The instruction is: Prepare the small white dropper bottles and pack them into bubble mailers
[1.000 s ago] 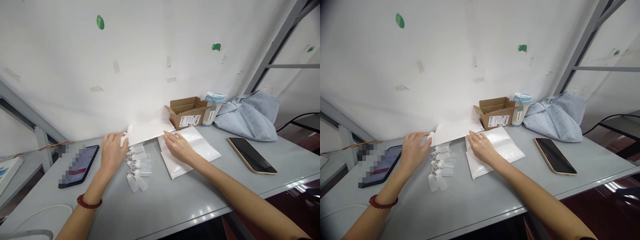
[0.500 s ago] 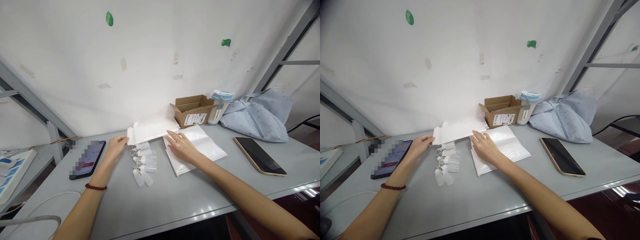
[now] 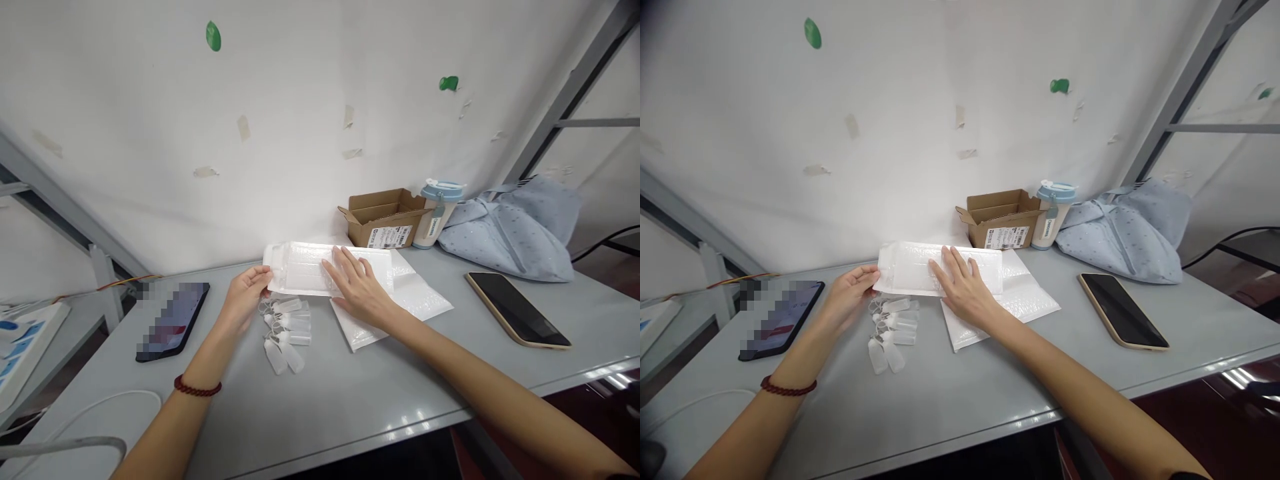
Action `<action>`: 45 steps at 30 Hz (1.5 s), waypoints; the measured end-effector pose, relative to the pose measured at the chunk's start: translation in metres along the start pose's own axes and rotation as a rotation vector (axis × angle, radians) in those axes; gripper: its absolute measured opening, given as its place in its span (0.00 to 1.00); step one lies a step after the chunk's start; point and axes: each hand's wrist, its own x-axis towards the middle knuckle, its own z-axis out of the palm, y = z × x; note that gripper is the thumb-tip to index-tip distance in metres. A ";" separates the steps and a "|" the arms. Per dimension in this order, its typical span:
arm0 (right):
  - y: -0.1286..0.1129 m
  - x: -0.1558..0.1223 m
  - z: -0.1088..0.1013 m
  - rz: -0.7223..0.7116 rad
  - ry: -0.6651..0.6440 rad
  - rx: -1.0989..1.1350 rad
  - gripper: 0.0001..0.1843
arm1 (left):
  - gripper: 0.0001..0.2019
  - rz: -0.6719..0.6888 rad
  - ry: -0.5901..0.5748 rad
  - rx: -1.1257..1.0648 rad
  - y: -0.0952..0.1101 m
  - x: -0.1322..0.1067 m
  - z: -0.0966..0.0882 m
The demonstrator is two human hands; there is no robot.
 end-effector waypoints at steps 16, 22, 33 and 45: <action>0.002 -0.001 -0.012 0.032 0.006 0.045 0.46 | 0.15 0.025 -0.116 0.100 0.007 -0.013 0.009; 0.001 0.001 -0.016 -0.020 -0.023 0.105 0.43 | 0.14 0.052 -0.125 0.253 0.015 -0.021 0.016; 0.004 0.001 -0.008 -0.038 0.163 0.173 0.22 | 0.13 0.131 -0.021 0.498 0.011 -0.014 0.007; 0.021 0.002 -0.010 0.130 0.097 0.187 0.25 | 0.08 -0.001 -0.239 0.744 0.019 -0.010 -0.032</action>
